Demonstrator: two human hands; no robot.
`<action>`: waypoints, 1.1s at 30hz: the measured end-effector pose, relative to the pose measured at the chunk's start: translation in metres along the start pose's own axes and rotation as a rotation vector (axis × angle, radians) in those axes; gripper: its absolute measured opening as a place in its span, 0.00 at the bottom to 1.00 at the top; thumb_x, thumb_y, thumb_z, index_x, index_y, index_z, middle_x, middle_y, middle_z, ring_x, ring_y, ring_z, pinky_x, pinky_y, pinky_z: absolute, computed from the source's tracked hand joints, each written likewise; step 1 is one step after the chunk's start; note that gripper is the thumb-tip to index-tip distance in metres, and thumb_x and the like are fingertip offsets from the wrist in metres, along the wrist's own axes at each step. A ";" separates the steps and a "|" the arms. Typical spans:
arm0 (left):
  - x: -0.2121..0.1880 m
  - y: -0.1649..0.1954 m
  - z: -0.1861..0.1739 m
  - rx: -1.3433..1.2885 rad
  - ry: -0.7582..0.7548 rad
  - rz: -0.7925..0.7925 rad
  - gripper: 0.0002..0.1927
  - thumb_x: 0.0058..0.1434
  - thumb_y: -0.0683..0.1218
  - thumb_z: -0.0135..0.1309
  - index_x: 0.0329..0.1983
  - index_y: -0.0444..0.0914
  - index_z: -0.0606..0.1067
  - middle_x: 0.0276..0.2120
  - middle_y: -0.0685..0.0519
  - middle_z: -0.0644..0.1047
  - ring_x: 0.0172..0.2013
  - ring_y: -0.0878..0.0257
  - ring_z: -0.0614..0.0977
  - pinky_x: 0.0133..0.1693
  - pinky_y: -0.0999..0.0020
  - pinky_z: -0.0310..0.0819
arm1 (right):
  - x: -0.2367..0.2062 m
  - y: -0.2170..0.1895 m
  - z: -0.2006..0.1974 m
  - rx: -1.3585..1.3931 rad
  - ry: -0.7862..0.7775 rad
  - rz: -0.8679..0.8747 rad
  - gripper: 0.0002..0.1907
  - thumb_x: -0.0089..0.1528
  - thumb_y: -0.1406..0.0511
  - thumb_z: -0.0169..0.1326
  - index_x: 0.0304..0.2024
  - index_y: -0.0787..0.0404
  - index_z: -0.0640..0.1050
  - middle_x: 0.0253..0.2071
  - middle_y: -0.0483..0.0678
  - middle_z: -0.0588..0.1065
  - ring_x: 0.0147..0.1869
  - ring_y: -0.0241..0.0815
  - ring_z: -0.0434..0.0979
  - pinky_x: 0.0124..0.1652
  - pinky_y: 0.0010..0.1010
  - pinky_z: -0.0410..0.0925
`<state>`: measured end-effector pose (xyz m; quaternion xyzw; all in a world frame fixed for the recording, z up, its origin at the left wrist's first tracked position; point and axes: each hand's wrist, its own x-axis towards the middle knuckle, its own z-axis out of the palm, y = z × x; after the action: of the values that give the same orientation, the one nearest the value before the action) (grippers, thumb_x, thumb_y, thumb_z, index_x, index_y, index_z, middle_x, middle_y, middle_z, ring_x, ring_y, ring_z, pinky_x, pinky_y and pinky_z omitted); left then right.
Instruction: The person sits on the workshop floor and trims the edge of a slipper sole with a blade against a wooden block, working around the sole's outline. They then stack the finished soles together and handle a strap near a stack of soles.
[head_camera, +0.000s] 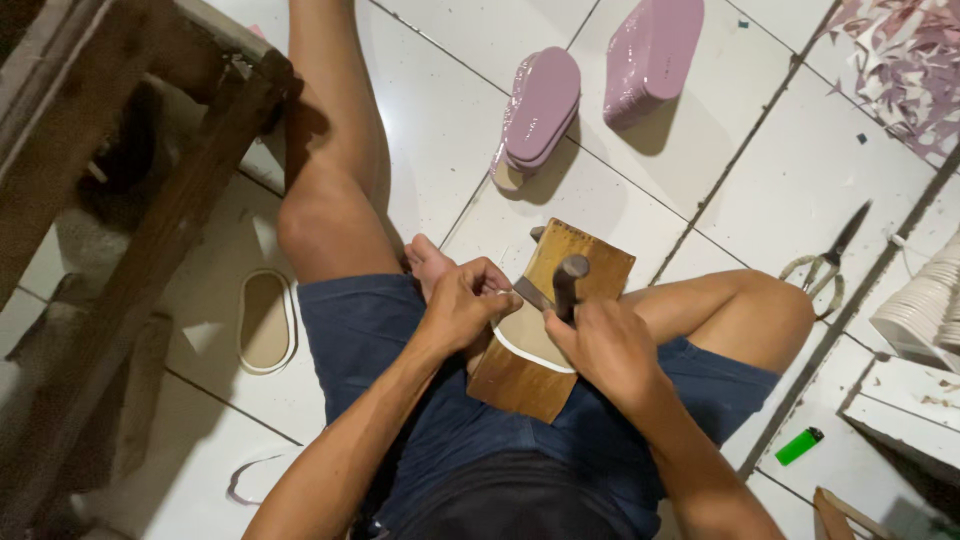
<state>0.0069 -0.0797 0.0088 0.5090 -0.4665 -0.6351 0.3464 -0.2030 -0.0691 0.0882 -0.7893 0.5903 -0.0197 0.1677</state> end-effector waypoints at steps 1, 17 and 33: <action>0.000 -0.001 0.000 0.077 -0.001 -0.009 0.12 0.56 0.42 0.65 0.38 0.31 0.77 0.27 0.54 0.76 0.30 0.67 0.74 0.33 0.70 0.69 | -0.001 0.002 0.000 0.028 0.000 0.021 0.25 0.60 0.51 0.56 0.24 0.68 0.81 0.23 0.65 0.76 0.30 0.67 0.78 0.33 0.55 0.70; 0.006 0.003 0.004 0.263 -0.074 -0.013 0.11 0.59 0.43 0.62 0.41 0.33 0.76 0.26 0.55 0.76 0.29 0.68 0.76 0.32 0.70 0.70 | 0.011 0.008 -0.005 0.127 -0.138 0.202 0.27 0.61 0.49 0.56 0.26 0.68 0.80 0.27 0.65 0.77 0.35 0.67 0.79 0.37 0.54 0.71; 0.016 -0.001 0.011 -0.082 -0.040 -0.042 0.11 0.58 0.41 0.63 0.38 0.29 0.77 0.29 0.50 0.79 0.30 0.66 0.78 0.33 0.68 0.72 | 0.012 0.017 -0.005 0.063 -0.174 0.196 0.28 0.61 0.48 0.56 0.24 0.67 0.81 0.27 0.64 0.77 0.36 0.66 0.78 0.39 0.54 0.71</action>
<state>-0.0071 -0.0915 0.0031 0.4912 -0.4362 -0.6707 0.3443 -0.2163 -0.0859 0.0863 -0.7209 0.6471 0.0468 0.2438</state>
